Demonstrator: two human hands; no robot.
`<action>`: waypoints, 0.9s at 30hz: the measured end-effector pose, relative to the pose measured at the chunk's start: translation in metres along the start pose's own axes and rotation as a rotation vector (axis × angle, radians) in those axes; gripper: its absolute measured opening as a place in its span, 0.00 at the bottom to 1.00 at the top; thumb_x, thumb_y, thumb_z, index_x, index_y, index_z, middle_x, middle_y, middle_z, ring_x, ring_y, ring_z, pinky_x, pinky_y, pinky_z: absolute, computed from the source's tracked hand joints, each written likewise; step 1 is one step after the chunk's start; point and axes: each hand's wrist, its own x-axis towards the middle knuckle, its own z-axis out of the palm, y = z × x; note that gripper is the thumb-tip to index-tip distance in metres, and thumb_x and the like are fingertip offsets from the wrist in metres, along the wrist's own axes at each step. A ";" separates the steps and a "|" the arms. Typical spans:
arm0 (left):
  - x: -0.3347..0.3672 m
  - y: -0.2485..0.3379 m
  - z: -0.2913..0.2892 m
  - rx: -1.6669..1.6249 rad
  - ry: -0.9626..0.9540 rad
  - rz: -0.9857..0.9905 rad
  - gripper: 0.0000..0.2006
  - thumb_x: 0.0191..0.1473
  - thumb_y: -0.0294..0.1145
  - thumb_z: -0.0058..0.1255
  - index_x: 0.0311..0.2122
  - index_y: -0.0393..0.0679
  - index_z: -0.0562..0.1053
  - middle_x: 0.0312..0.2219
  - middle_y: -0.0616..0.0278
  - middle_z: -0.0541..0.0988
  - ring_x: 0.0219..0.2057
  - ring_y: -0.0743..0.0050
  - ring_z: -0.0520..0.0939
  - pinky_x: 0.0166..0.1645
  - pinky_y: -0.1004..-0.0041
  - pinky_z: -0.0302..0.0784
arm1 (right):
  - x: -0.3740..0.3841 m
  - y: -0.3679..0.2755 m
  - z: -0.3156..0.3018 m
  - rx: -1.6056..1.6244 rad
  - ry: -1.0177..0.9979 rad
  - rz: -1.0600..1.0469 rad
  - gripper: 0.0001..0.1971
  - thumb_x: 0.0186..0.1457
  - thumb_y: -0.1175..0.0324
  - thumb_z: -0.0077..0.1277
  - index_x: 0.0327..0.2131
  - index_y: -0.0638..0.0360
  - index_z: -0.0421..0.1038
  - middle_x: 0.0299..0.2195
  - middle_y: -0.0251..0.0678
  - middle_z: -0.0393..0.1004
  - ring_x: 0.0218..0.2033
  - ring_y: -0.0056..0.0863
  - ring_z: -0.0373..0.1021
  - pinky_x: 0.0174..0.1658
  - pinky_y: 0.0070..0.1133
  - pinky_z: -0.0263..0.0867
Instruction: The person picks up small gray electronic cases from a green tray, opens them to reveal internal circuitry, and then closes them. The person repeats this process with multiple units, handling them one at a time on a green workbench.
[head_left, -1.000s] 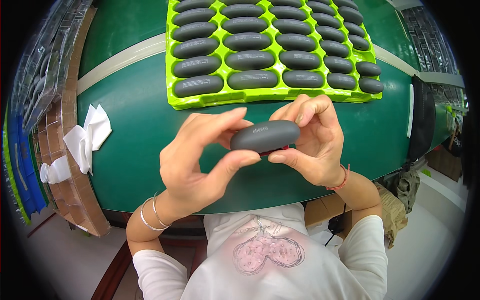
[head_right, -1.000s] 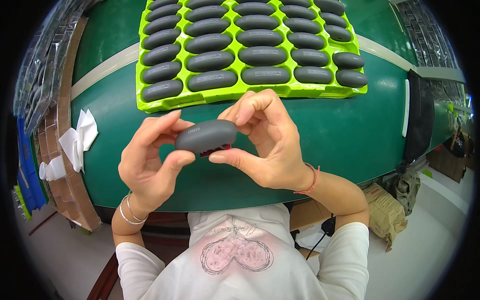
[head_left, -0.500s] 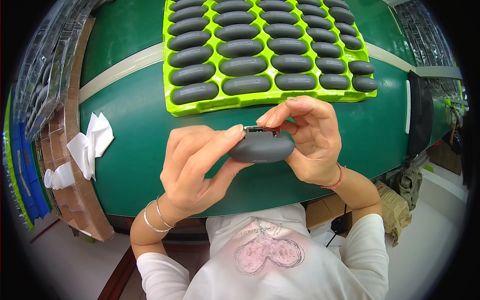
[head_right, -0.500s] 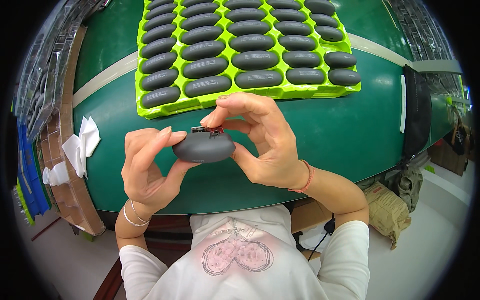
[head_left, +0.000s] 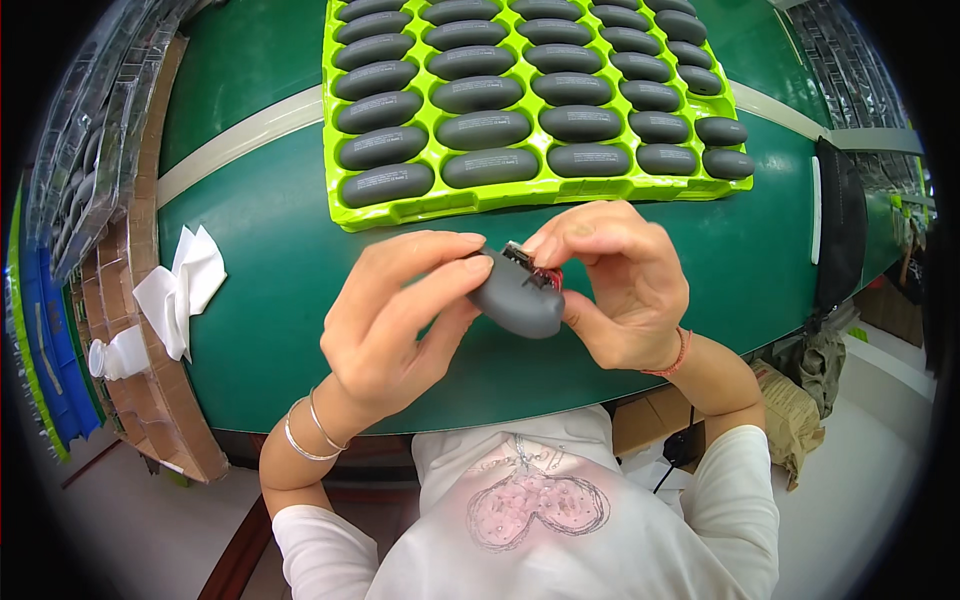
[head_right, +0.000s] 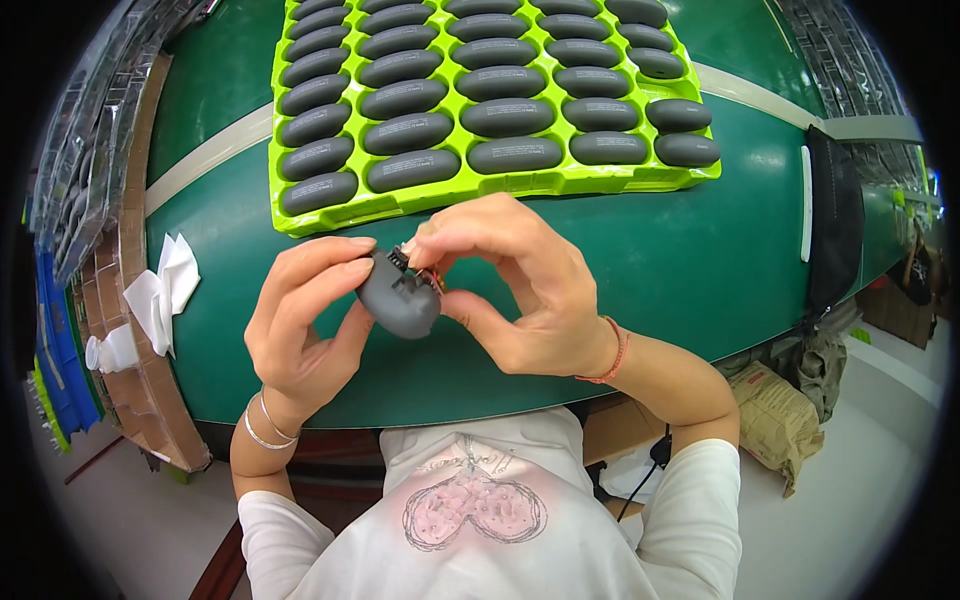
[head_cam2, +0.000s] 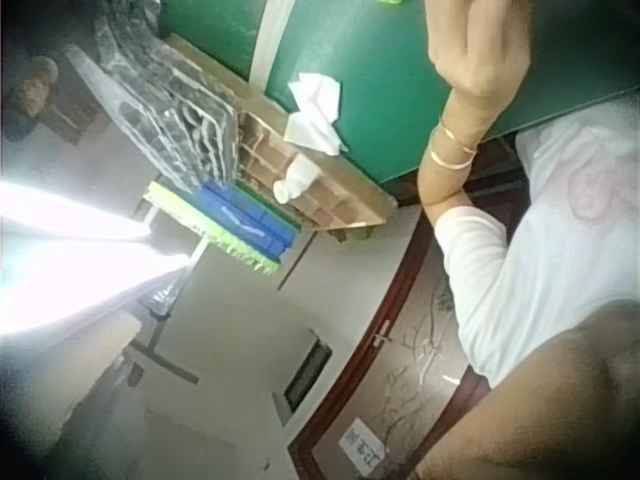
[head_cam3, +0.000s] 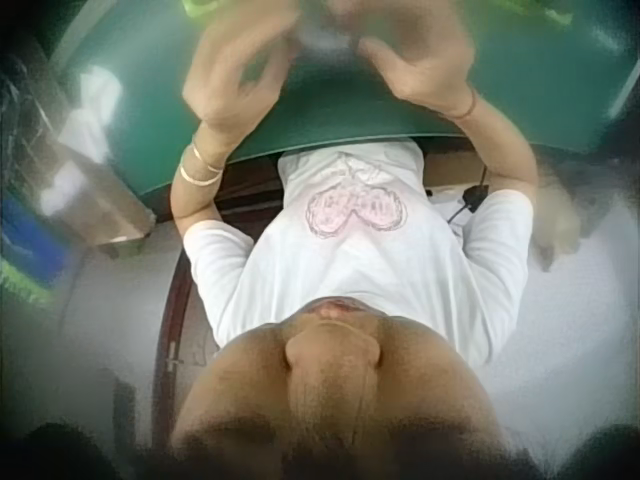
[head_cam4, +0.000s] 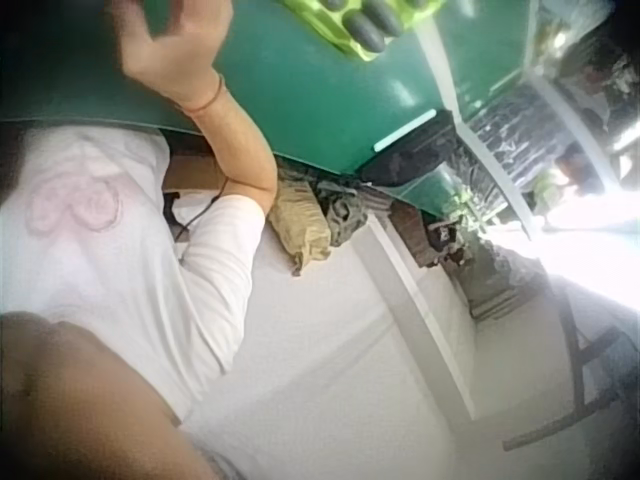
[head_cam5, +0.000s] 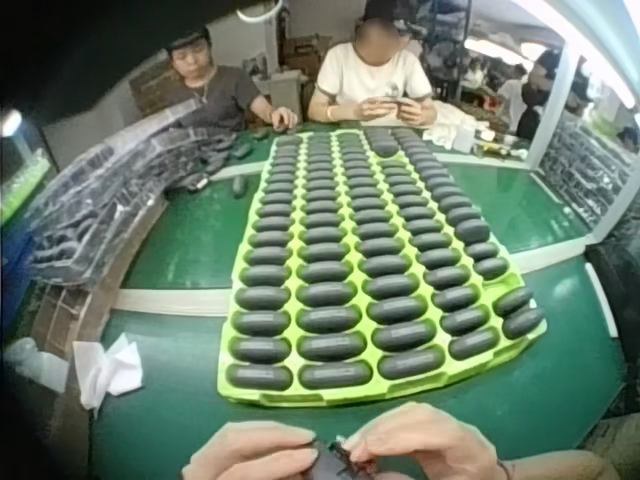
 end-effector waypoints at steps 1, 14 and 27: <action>-0.001 0.000 0.000 0.050 0.014 0.053 0.22 0.32 0.16 0.64 0.39 0.36 0.75 0.36 0.51 0.78 0.34 0.58 0.81 0.38 0.70 0.79 | 0.000 0.000 -0.001 -0.054 -0.019 -0.038 0.25 0.41 0.88 0.57 0.45 0.64 0.67 0.40 0.42 0.73 0.40 0.34 0.72 0.42 0.26 0.70; -0.004 0.002 -0.002 0.101 0.016 0.156 0.23 0.31 0.14 0.63 0.39 0.36 0.75 0.38 0.49 0.77 0.36 0.53 0.81 0.40 0.66 0.83 | 0.001 -0.007 0.003 -0.071 -0.034 -0.073 0.25 0.38 0.88 0.59 0.43 0.59 0.68 0.40 0.42 0.72 0.40 0.36 0.72 0.41 0.28 0.70; -0.002 0.017 -0.012 0.228 0.042 0.343 0.16 0.38 0.19 0.63 0.35 0.45 0.76 0.38 0.55 0.73 0.40 0.59 0.78 0.39 0.68 0.83 | -0.003 -0.006 0.010 -0.001 -0.062 -0.014 0.22 0.38 0.93 0.52 0.38 0.59 0.71 0.43 0.47 0.66 0.39 0.33 0.71 0.39 0.24 0.76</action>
